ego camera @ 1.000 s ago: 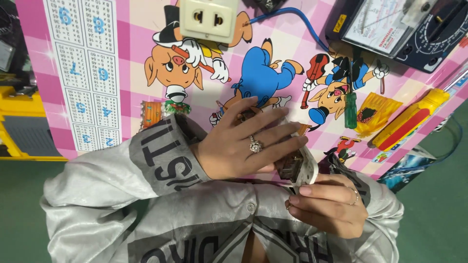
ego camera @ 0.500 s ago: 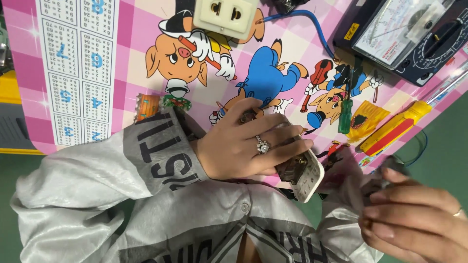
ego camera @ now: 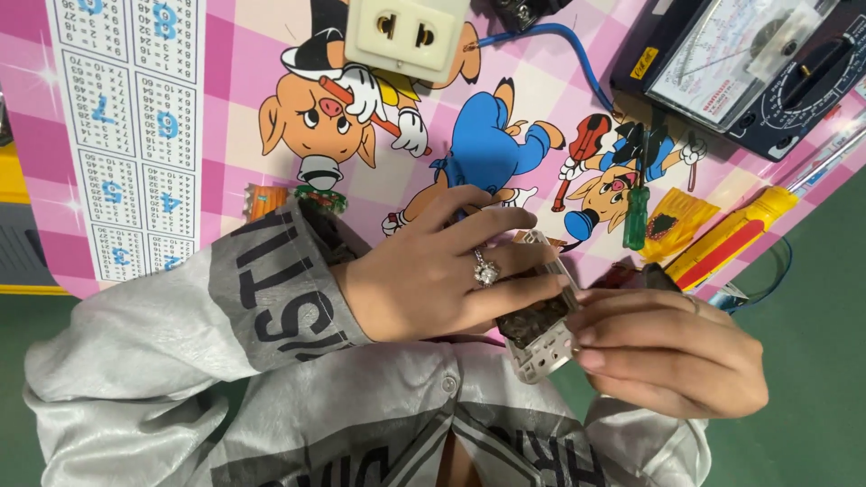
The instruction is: The person strips the insulation from a blue wire and inserts it into a terminal on a white electrical component. They then use a green screwdriver to tighten the screw, securing the wire in place.
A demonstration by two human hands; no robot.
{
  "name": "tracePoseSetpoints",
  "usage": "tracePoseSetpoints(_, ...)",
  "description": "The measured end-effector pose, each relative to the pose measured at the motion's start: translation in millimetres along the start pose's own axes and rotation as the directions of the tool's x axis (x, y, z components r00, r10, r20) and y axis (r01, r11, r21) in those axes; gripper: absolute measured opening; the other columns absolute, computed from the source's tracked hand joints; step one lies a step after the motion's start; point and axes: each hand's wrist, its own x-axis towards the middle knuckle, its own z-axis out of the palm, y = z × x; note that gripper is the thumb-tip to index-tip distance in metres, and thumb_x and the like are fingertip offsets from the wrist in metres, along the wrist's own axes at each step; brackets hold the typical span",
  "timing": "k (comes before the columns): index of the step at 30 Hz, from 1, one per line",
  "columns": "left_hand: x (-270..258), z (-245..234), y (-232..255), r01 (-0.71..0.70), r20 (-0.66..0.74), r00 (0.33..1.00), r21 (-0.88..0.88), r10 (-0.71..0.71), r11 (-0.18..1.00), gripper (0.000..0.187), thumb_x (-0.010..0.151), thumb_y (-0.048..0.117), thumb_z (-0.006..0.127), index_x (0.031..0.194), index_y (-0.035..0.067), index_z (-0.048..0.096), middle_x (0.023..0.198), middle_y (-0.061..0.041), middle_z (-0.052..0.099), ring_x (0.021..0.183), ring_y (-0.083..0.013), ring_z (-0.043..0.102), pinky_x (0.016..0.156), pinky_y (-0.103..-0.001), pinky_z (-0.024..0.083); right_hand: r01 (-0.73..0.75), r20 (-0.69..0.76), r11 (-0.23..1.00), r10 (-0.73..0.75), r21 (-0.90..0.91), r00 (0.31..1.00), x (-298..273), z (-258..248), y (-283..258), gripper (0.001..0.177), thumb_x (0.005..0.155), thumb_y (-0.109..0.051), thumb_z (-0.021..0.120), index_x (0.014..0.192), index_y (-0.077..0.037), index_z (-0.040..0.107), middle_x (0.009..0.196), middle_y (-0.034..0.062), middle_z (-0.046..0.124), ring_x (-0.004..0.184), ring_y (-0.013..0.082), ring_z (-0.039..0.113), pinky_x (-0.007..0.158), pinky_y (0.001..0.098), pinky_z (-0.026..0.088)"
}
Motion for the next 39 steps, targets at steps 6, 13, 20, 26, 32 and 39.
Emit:
tracePoseSetpoints(6,-4,-1,9,0.014,0.076,0.997,-0.062,-0.009,0.998,0.045,0.099,0.016,0.065,0.143,0.016,0.056,0.131,-0.005,0.069,0.122,-0.0310,0.067,0.104,-0.049,0.055,-0.016,-0.140,0.994,0.001,-0.112,0.990,-60,17,-5,0.022,0.091,-0.010,0.073,0.109,0.001,0.066,0.108,0.0127,0.066,0.104,0.0321,0.074,0.099,0.0442,0.071)
tracePoseSetpoints(13,-18,21,31,-0.081,-0.035,0.996,0.001,0.081,0.997,0.019,0.104,0.022,0.066,0.122,0.015,0.065,0.120,-0.006,0.061,0.095,-0.0217,0.066,0.071,-0.036,0.061,-0.013,-0.369,0.977,-0.068,-0.214,0.927,-115,62,-6,0.027,0.088,-0.007,0.079,0.108,0.001,0.062,0.102,0.0134,0.065,0.100,0.0302,0.072,0.092,0.0427,0.071)
tracePoseSetpoints(20,-25,23,26,0.047,0.049,0.998,-0.215,-0.037,0.975,0.022,0.107,0.006,0.060,0.129,0.009,0.062,0.123,-0.009,0.067,0.106,-0.0323,0.069,0.094,-0.052,0.063,-0.067,-0.224,0.997,0.074,0.040,0.972,-118,46,-10,0.028,0.096,-0.015,0.071,0.118,0.000,0.061,0.123,0.0122,0.065,0.116,0.0301,0.067,0.105,0.0433,0.069)
tracePoseSetpoints(26,-15,16,16,0.024,0.105,0.994,-0.387,0.018,0.922,0.015,0.104,0.001,0.065,0.120,0.000,0.066,0.115,-0.015,0.067,0.107,-0.0365,0.070,0.096,-0.050,0.064,-0.158,-0.350,0.954,0.244,0.256,0.905,-90,37,8,0.017,0.088,-0.005,0.074,0.104,-0.001,0.068,0.099,0.0099,0.071,0.085,0.0253,0.082,0.078,0.0280,0.075)
tracePoseSetpoints(32,-18,17,15,0.071,0.186,0.983,-0.376,0.001,0.924,0.025,0.109,0.007,0.061,0.134,0.007,0.058,0.126,-0.012,0.064,0.117,-0.0362,0.069,0.097,-0.049,0.062,-0.206,-0.324,0.963,0.254,0.174,0.911,-70,48,14,0.013,0.087,-0.009,0.076,0.097,-0.001,0.072,0.092,0.0114,0.070,0.076,0.0203,0.073,0.072,0.0311,0.066)
tracePoseSetpoints(39,-16,14,14,0.067,0.154,0.988,-0.405,-0.005,0.912,0.025,0.109,0.006,0.060,0.134,0.006,0.058,0.128,-0.014,0.067,0.120,-0.0362,0.069,0.107,-0.052,0.061,-0.074,-0.344,0.997,0.069,-0.001,0.936,-72,41,16,0.012,0.092,-0.004,0.069,0.103,0.001,0.068,0.096,0.0128,0.070,0.083,0.0245,0.075,0.078,0.0314,0.069)
